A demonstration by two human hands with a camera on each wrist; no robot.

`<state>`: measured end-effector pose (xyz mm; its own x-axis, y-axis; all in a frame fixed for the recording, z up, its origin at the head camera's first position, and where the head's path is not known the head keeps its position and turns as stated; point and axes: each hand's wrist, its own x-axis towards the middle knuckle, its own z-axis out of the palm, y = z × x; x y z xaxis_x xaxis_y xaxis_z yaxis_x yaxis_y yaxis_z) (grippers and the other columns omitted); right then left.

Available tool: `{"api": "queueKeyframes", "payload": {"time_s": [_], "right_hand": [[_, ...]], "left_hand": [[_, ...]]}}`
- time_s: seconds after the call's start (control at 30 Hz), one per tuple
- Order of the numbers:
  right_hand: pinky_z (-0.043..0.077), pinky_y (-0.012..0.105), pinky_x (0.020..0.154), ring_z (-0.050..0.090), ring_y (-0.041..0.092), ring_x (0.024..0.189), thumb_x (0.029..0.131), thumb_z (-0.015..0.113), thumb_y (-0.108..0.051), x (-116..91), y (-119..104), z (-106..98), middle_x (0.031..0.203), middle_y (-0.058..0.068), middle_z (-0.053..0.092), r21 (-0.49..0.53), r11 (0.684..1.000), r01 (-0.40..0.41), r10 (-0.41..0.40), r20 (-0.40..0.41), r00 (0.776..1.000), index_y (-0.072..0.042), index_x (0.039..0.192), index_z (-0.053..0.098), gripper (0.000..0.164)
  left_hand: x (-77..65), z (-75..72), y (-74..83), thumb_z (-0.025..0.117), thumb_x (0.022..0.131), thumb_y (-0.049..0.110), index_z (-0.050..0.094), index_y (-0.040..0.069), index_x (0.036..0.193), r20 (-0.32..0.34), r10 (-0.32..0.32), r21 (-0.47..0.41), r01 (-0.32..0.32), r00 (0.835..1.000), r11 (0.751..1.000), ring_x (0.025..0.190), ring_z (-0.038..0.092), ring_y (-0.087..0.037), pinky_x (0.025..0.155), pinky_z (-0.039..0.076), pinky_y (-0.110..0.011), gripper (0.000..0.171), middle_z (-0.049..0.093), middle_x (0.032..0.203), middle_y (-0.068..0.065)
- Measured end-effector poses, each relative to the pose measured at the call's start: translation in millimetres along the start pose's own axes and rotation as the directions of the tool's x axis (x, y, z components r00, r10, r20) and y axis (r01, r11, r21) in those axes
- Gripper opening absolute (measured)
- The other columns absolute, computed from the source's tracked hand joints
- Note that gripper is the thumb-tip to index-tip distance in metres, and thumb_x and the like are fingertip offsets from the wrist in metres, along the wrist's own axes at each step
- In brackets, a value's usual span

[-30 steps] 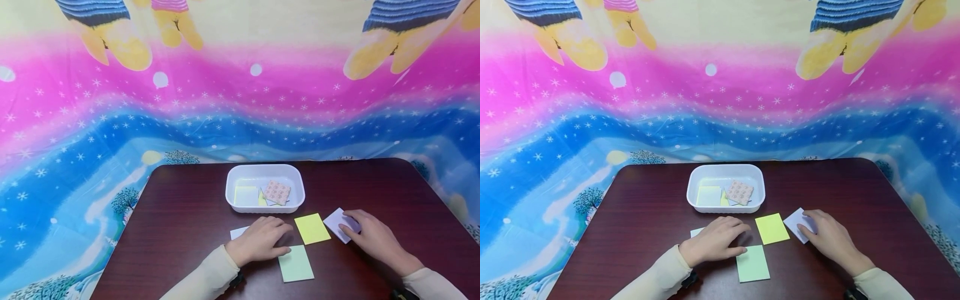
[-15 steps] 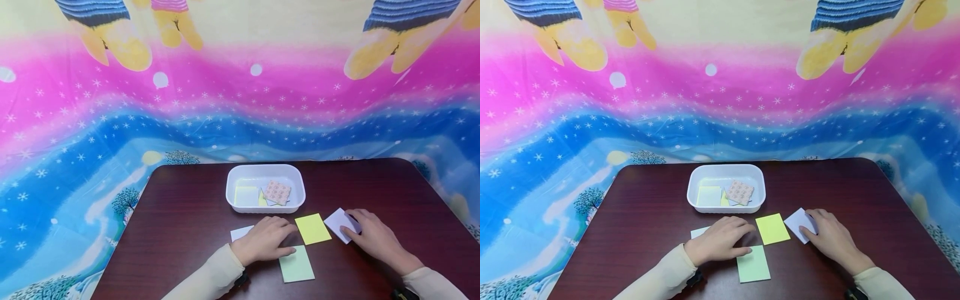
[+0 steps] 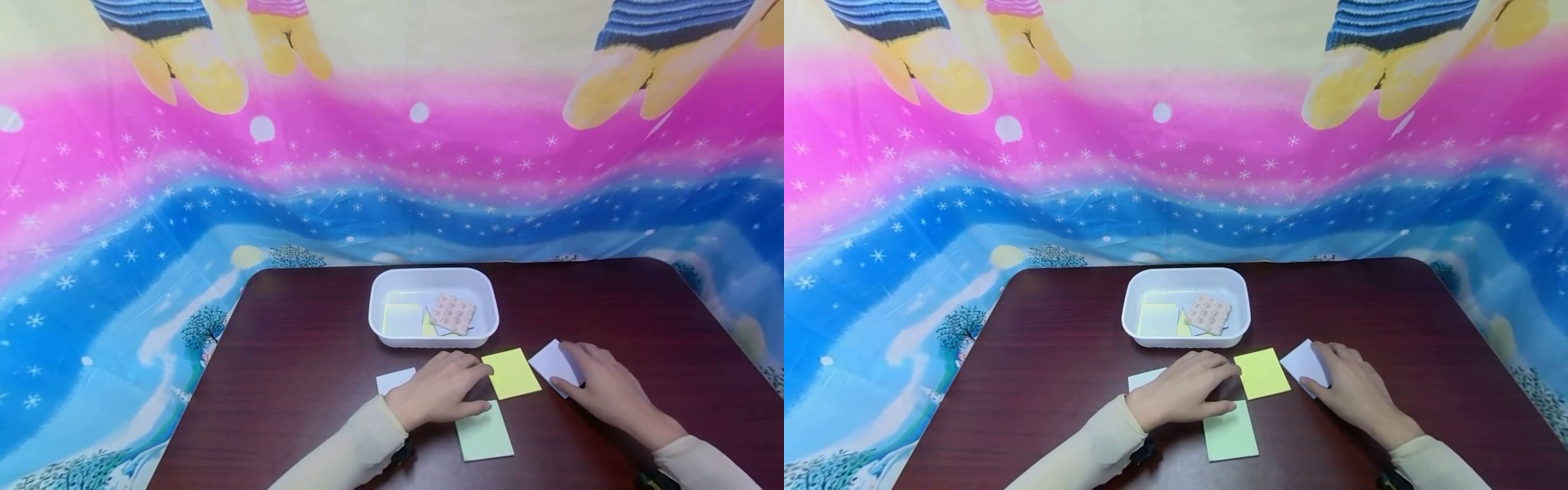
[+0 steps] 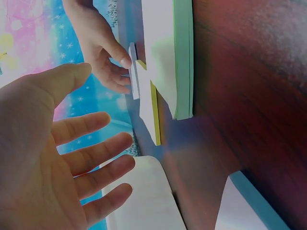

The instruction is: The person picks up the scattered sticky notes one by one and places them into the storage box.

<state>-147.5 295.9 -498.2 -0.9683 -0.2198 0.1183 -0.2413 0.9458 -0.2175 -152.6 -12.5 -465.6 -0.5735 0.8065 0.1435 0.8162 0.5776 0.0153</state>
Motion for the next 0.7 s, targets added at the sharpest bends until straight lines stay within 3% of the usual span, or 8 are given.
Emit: {"api": "queueKeyframes", "payload": {"time_s": [0.3, 0.7], "right_hand": [[0.045, 0.059, 0.077, 0.049, 0.041, 0.106, 0.073, 0.059, -0.068, -2.1, -4.7, -0.1, 0.121, 0.026, 0.054, -0.008, 1.0, 0.008, -0.008, 0.002, 1.0, -0.001, 0.13, 0.053, 0.088], [0.045, 0.055, 0.077, 0.052, 0.04, 0.099, 0.073, 0.07, -0.051, -0.8, -6.4, 1.9, 0.114, 0.026, 0.057, 0.01, 0.999, 0.043, -0.043, -0.021, 0.999, 0.002, 0.124, 0.056, 0.076]], "left_hand": [[3.4, -0.4, 2.2, 0.05, 0.088, 0.056, 0.057, 0.022, 0.127, 0.007, 0.006, 0.002, -0.006, 1.0, 1.0, 0.106, 0.052, -0.009, 0.086, 0.039, -0.023, 0.052, 0.059, 0.116, 0.007], [6.8, -2.0, 4.9, 0.049, 0.089, 0.055, 0.056, 0.023, 0.128, 0.026, 0.005, 0.0, -0.005, 1.0, 1.0, 0.107, 0.051, -0.008, 0.087, 0.039, -0.023, 0.052, 0.058, 0.116, 0.008]]}}
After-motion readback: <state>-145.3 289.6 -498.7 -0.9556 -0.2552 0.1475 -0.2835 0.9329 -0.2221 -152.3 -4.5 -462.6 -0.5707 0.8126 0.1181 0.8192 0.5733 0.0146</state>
